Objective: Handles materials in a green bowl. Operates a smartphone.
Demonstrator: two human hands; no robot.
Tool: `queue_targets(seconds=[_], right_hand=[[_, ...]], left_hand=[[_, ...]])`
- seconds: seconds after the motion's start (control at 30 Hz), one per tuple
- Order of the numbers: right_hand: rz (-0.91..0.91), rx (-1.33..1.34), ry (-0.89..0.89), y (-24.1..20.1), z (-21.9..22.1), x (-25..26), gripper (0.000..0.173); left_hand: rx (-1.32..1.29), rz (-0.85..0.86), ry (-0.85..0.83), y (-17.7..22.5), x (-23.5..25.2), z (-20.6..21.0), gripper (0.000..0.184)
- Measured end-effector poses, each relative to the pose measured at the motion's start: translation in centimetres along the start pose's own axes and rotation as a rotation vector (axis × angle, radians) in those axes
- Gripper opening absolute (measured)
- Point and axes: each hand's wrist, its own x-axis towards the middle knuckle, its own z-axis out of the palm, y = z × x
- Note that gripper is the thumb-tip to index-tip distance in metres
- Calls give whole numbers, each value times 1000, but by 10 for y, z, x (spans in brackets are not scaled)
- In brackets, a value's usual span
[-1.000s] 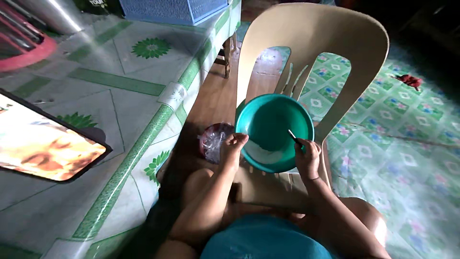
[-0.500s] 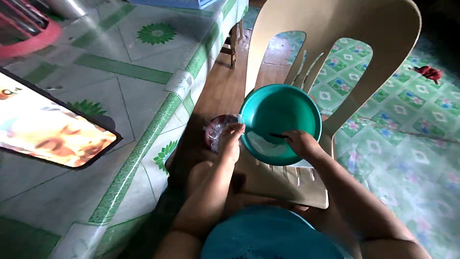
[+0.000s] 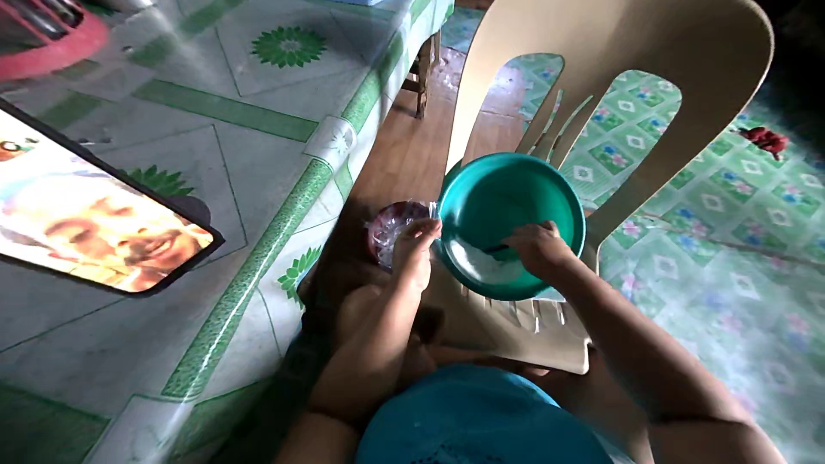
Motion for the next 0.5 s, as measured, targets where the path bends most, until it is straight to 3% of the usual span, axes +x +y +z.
queue_targets(seconds=[0.13,0.27,0.4,0.5], right_hand=[[109,129,349,22,8,-43,28],[253,349,531,28,37,-62,23],[260,541,779,26,66,-61,20],[329,615,877,24,71,-72,23]], left_hand=[[-3,28,17,-2,0,-1,5],[-12,67,29,-11,-1,12,5],[-59,110,71,-10,-10,37,4],[-35,196,-6,7,-29,59,4]])
